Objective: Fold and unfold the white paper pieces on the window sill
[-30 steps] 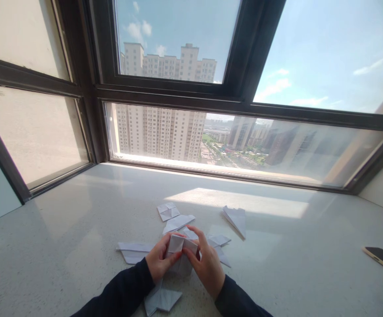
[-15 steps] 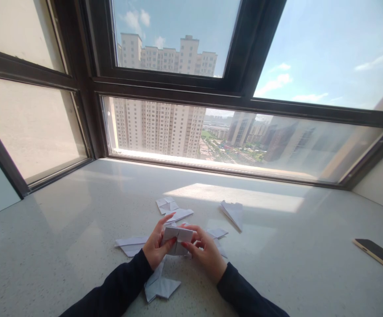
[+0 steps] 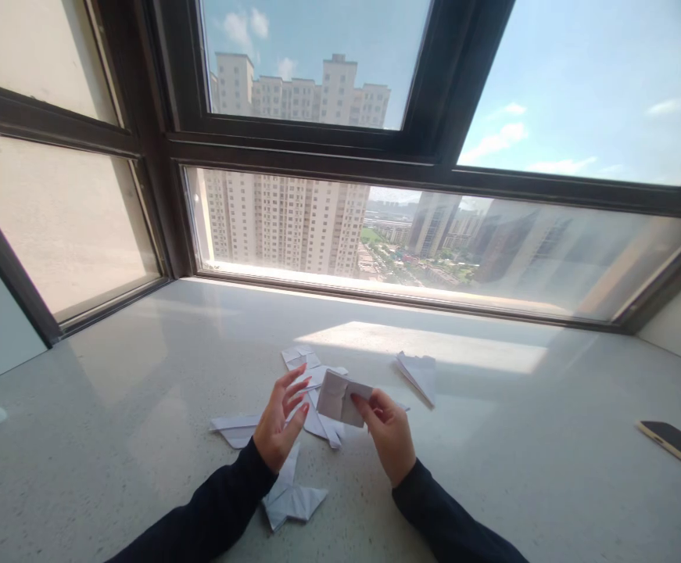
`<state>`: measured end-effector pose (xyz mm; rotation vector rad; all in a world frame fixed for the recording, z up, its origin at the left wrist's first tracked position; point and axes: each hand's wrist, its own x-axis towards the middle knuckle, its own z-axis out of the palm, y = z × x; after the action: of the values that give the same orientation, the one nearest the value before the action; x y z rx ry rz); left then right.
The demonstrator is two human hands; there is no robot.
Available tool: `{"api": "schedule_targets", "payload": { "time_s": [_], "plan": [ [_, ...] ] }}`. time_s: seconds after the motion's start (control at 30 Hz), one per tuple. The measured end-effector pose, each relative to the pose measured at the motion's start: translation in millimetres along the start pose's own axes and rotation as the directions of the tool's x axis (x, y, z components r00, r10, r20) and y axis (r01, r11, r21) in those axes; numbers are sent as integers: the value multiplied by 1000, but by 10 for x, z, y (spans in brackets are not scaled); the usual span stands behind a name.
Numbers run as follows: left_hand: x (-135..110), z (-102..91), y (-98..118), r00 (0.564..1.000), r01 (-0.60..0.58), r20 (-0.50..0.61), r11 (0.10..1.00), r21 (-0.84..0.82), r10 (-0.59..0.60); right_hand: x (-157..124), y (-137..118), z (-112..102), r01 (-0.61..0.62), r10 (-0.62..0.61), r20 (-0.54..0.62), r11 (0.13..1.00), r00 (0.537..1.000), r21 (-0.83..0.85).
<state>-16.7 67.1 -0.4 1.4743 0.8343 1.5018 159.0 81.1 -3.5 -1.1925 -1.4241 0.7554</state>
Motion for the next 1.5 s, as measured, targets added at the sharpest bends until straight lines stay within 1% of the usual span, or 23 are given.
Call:
{"api": "schedule_targets", "payload": {
  "time_s": [0.07,0.1,0.13,0.17,0.2,0.27,0.37,0.43,0.5,0.57,0.67,0.77,0.87,0.93,1.0,1.1,1.13,1.17,1.2,1.27,1.37,1.5],
  "plan": [
    [132,-94,-29,995,-1,-102,992,126,14,31,5,-22,-44,47,-56,997,997,60],
    [219,-146,-45,992,37,-123,972,233,-8,46,4,-31,-55,60,-69,996,996,75],
    [315,-197,-61,990,115,-118,912,394,-74,58,0,-37,-61,67,-74,995,995,81],
    [416,-244,-80,982,188,-115,794,579,-148,67,-6,-41,-64,70,-73,995,995,81],
    [519,-285,-102,977,211,-119,740,638,-176,72,-13,-41,-67,73,-68,994,995,83],
    [706,-346,-161,971,237,-146,665,708,-191,67,-27,-32,-69,72,-40,994,997,86],
    [899,-381,-274,956,292,-223,550,782,-191,34,-33,1,-71,66,53,993,996,94],
    [965,-374,-349,949,312,-244,508,803,-198,8,-22,26,-65,51,148,994,988,92],
    [993,-356,-414,949,311,-236,498,809,-209,-10,-2,41,-49,33,229,997,973,65],
    [999,-335,-464,954,293,-211,516,805,-213,-16,22,45,-27,20,277,999,961,23],
    [996,-317,-511,962,269,-190,568,778,-194,-13,51,39,-14,17,316,1000,949,-13],
    [1007,-329,-504,965,260,-218,640,723,-146,-8,68,35,-19,26,358,1000,933,-23],
    [1032,-355,-419,958,241,-276,731,638,-75,-5,78,39,-15,23,364,1000,931,-25],
    [1028,-351,-326,949,209,-313,800,562,-28,-2,84,41,-12,16,360,1000,933,-13],
    [974,-307,-225,944,163,-331,863,479,6,3,91,42,-18,15,361,1000,933,3],
    [766,-175,-90,945,105,-326,938,330,9,11,104,40,-42,32,359,999,933,19],
    [668,-126,-52,944,81,-330,983,165,-22,13,108,38,-51,41,349,999,936,18],
    [563,-82,-18,947,75,-315,997,29,-62,15,111,37,-62,54,337,998,940,13],
    [456,-47,12,949,72,-304,995,-62,-88,17,111,35,-75,69,324,997,943,8],
    [263,-7,52,956,81,-270,987,-142,-118,21,105,34,-108,98,307,994,947,13],
    [86,-12,56,968,91,-219,985,-147,-123,21,79,36,-145,122,296,988,947,56],
    [68,-50,-10,972,110,-193,986,-124,-133,11,41,44,-160,132,292,984,947,75]
  ]
}}
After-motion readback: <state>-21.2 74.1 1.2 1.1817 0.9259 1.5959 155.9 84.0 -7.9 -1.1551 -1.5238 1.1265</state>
